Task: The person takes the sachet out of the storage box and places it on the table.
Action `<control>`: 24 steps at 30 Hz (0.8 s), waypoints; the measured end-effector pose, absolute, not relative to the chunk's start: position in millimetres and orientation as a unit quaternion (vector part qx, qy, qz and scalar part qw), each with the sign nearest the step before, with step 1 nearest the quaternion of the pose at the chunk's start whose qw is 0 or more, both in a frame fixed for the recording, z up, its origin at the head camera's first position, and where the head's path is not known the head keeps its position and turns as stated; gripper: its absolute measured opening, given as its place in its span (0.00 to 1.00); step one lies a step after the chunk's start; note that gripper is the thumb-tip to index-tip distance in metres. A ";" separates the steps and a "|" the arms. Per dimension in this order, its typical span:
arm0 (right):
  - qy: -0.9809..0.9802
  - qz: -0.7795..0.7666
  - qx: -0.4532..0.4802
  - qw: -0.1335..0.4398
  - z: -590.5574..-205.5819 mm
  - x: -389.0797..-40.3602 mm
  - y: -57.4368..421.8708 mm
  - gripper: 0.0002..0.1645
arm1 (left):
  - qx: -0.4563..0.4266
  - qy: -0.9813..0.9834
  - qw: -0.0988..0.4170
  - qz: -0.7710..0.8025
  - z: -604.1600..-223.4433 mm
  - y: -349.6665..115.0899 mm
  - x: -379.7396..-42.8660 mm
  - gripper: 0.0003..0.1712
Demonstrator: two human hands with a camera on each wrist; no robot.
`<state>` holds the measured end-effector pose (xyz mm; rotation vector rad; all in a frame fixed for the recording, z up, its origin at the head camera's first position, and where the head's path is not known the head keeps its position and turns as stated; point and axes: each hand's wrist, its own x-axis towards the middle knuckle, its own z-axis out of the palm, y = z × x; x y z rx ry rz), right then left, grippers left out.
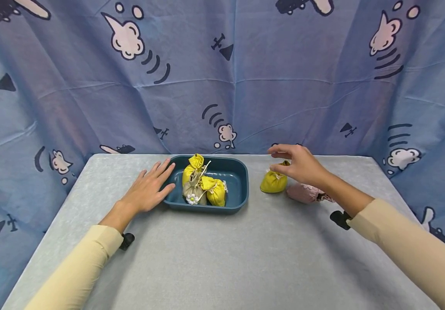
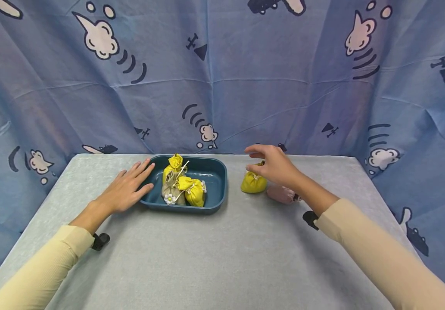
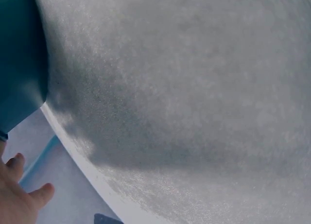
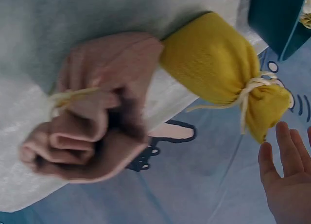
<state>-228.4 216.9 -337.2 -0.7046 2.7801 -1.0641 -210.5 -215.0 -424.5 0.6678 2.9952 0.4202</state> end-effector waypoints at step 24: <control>0.876 -0.387 -0.264 0.117 -345.3 -224.3 131.7 0.35 | 0.222 0.965 0.015 0.141 -427.6 -216.1 -211.3 0.39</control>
